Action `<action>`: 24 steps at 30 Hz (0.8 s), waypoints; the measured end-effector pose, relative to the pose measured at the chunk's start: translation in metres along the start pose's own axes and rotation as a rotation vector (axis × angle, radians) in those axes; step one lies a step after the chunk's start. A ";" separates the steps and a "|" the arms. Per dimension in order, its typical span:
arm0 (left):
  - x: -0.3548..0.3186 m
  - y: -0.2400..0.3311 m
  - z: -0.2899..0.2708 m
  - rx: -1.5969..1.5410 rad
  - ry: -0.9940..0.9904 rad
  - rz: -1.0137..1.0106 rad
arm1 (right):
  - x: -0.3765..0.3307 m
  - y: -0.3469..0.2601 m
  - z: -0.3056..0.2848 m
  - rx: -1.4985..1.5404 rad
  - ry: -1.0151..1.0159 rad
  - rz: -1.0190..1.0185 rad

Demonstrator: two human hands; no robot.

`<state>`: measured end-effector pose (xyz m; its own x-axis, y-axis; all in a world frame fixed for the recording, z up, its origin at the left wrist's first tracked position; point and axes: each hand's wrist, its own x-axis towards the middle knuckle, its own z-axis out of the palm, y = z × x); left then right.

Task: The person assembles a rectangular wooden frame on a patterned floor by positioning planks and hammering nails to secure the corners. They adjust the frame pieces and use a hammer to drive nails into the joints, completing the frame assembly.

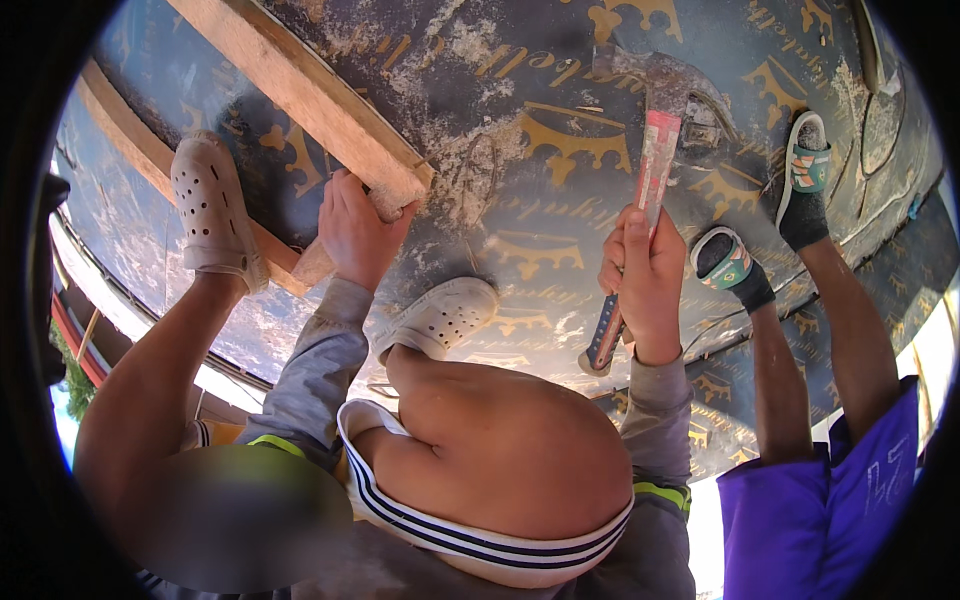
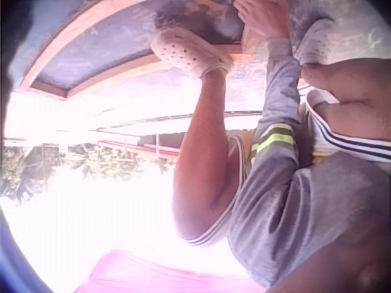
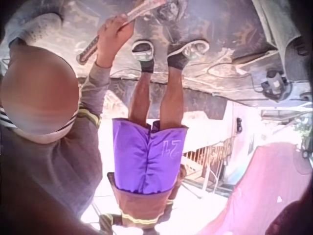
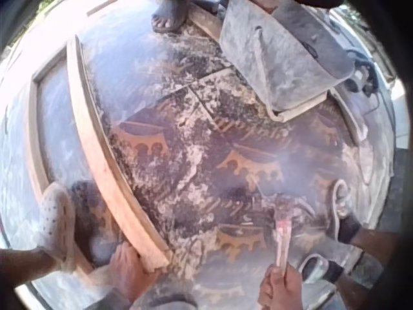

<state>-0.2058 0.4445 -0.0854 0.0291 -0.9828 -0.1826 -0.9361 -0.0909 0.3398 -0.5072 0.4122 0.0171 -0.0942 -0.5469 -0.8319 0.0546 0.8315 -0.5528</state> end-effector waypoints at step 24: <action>-0.006 -0.004 0.003 0.055 0.005 0.011 | 0.009 -0.006 -0.024 -0.049 0.144 -0.002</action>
<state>-0.2032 0.4510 -0.0889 0.0199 -0.9844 -0.1746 -0.9543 -0.0708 0.2905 -0.5321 0.4045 0.0139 -0.2358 -0.5322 -0.8131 0.0063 0.8359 -0.5489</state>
